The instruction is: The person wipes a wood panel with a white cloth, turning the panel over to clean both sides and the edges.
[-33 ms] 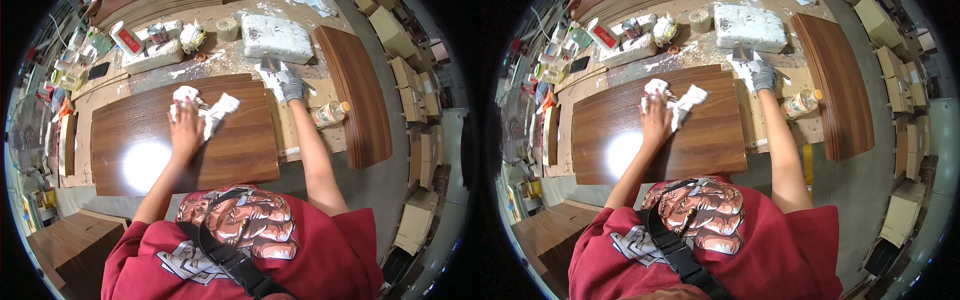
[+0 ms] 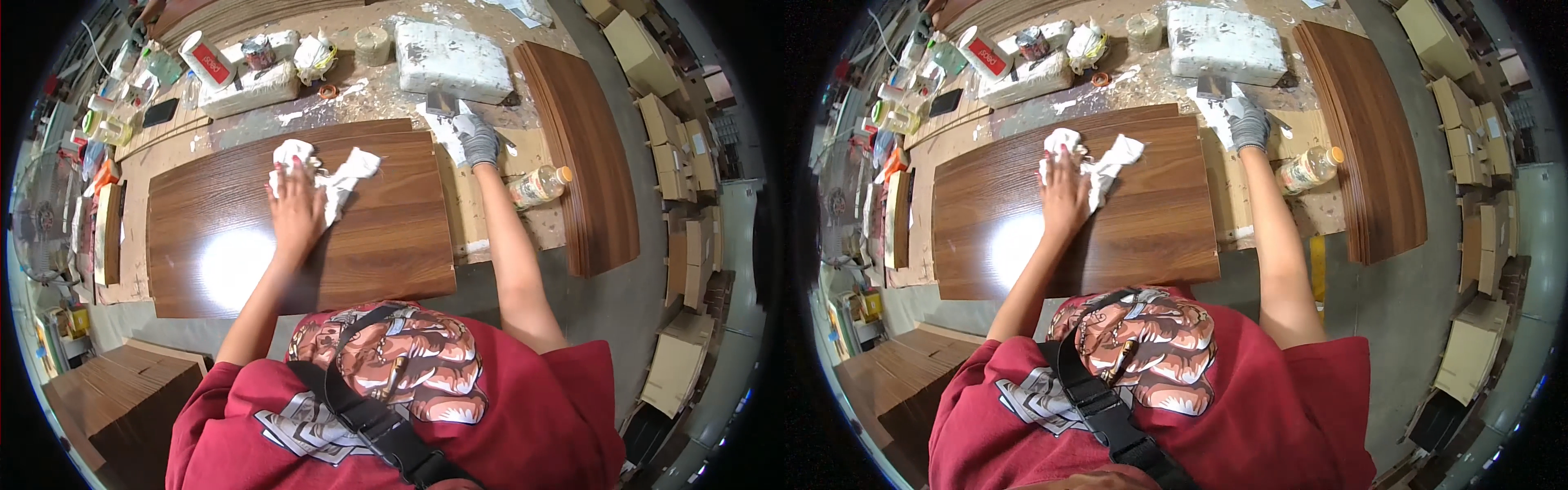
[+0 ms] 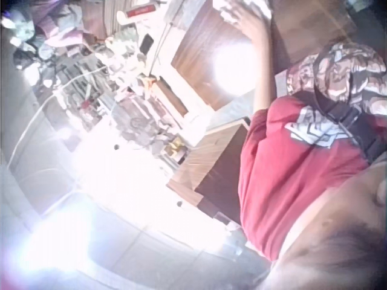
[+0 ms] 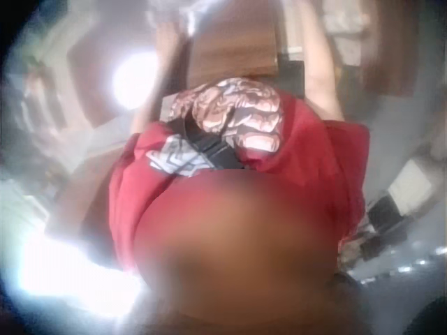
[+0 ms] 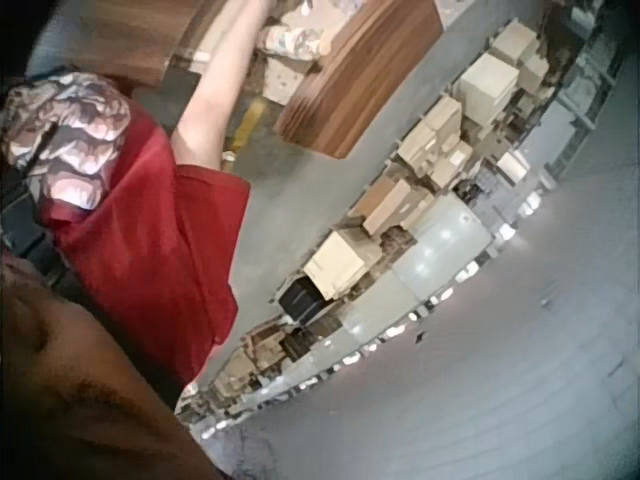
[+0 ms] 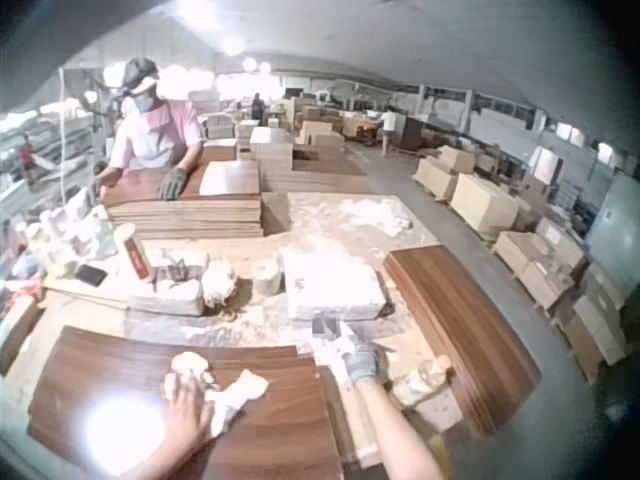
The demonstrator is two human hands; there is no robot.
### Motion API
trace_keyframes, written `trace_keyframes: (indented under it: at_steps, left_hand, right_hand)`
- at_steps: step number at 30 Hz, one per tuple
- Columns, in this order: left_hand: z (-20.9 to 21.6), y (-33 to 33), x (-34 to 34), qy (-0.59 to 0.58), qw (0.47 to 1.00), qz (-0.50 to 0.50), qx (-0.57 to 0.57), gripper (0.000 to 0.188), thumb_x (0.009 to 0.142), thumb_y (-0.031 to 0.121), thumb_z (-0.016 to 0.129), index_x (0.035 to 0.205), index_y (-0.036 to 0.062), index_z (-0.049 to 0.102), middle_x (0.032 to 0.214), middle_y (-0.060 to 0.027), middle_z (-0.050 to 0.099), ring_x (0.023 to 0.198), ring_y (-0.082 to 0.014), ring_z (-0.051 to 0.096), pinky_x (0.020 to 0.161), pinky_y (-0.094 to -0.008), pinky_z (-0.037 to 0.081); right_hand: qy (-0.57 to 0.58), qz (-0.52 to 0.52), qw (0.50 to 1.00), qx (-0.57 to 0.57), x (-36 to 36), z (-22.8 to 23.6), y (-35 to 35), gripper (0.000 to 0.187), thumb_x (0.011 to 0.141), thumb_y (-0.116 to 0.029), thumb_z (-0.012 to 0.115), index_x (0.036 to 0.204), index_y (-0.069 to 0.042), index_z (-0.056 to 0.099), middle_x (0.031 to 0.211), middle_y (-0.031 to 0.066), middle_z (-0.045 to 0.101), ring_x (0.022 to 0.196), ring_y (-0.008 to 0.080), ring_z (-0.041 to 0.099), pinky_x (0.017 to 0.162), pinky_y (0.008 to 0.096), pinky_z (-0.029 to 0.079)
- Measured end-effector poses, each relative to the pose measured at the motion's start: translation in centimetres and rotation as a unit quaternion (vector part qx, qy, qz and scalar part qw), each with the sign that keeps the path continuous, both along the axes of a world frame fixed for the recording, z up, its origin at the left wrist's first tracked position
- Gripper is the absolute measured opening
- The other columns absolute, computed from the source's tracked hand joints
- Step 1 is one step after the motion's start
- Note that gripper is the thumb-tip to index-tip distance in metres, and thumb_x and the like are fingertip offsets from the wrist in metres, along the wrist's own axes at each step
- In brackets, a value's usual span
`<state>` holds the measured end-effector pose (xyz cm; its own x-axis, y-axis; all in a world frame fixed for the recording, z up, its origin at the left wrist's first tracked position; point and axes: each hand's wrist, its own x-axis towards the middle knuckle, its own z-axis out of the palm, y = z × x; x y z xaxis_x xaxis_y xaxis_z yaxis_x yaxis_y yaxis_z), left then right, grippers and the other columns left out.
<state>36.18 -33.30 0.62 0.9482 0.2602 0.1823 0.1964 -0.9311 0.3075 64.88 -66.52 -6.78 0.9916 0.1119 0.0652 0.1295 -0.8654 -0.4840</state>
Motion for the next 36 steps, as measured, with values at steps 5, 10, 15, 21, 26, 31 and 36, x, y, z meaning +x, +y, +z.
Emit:
trace_keyframes:
  at_steps: [5, 10, 15, 21, 26, 31, 36]
  left_hand:
    - [0.6, 0.5, -0.5, -0.009, 1.000, 0.012, 0.023, 0.061, 0.098, 0.033, 0.049, 0.151, 0.0088, 0.034, 0.159, -0.0104, 0.029, 0.150, -0.0336, 0.016, 0.119, -0.0535, 0.011]
    - [0.3, 1.1, -1.3, -0.015, 1.000, 0.022, -0.002, 0.059, 0.098, 0.034, 0.049, 0.150, 0.0083, 0.036, 0.157, -0.0120, 0.032, 0.149, -0.0335, 0.017, 0.119, -0.0550, 0.008]
    - [0.5, 1.0, -0.9, 0.009, 0.999, 0.030, 0.017, 0.058, 0.098, 0.033, 0.049, 0.151, 0.0139, 0.036, 0.160, -0.0052, 0.027, 0.151, -0.0291, 0.014, 0.120, -0.0507, 0.011]
    - [0.7, 0.9, -0.6, 0.013, 0.999, 0.029, 0.013, 0.058, 0.099, 0.033, 0.049, 0.152, 0.0149, 0.036, 0.160, -0.0045, 0.028, 0.151, -0.0281, 0.015, 0.121, -0.0507, 0.009]
    - [0.7, 1.1, -1.1, 0.007, 0.999, 0.031, 0.015, 0.057, 0.098, 0.033, 0.049, 0.151, 0.0135, 0.036, 0.160, -0.0054, 0.028, 0.151, -0.0290, 0.015, 0.121, -0.0508, 0.009]
    - [0.6, 0.9, -1.0, 0.003, 1.000, 0.024, 0.015, 0.057, 0.098, 0.032, 0.049, 0.151, 0.0116, 0.037, 0.159, -0.0066, 0.029, 0.150, -0.0295, 0.015, 0.120, -0.0515, 0.009]
    - [0.4, 1.0, -0.9, -0.006, 1.000, 0.019, 0.017, 0.057, 0.098, 0.031, 0.049, 0.149, 0.0110, 0.038, 0.159, -0.0067, 0.031, 0.150, -0.0296, 0.016, 0.120, -0.0526, 0.009]
  right_hand:
    - [0.081, 0.008, 0.907, 0.413, -1.8, -1.4, -2.1, 0.055, 0.079, -0.002, 0.067, 0.133, -0.006, 0.057, 0.119, 0.0115, 0.065, 0.105, 0.0233, 0.063, 0.092, 0.0335, 0.052]
    - [0.269, 0.051, 0.803, 0.530, -5.5, 4.3, 1.0, 0.058, 0.080, 0.007, 0.059, 0.137, -0.003, 0.054, 0.118, 0.0047, 0.065, 0.099, 0.0159, 0.062, 0.086, 0.0264, 0.052]
    - [0.241, 0.085, 0.860, 0.442, -5.1, 4.2, 2.7, 0.052, 0.081, 0.007, 0.063, 0.132, -0.003, 0.059, 0.119, 0.0032, 0.066, 0.099, 0.0138, 0.061, 0.083, 0.0252, 0.051]
    - [0.230, 0.081, 0.863, 0.444, -5.1, 1.9, 2.0, 0.049, 0.083, 0.008, 0.063, 0.130, -0.003, 0.061, 0.120, 0.0036, 0.066, 0.101, 0.0135, 0.061, 0.080, 0.0256, 0.052]
    - [0.233, 0.081, 0.862, 0.442, -8.0, 2.1, 1.1, 0.047, 0.084, 0.012, 0.058, 0.128, -0.004, 0.061, 0.120, 0.0035, 0.066, 0.097, 0.0112, 0.061, 0.076, 0.0258, 0.052]
    - [0.197, 0.077, 0.866, 0.453, -7.8, 2.3, 1.9, 0.048, 0.083, 0.012, 0.058, 0.128, -0.003, 0.061, 0.118, 0.0046, 0.067, 0.098, 0.0120, 0.062, 0.077, 0.0261, 0.052]
    - [0.080, 0.130, 0.929, 0.336, -5.5, 2.6, 3.0, 0.049, 0.079, 0.009, 0.063, 0.127, -0.003, 0.062, 0.114, 0.0080, 0.068, 0.092, 0.0137, 0.061, 0.080, 0.0253, 0.052]
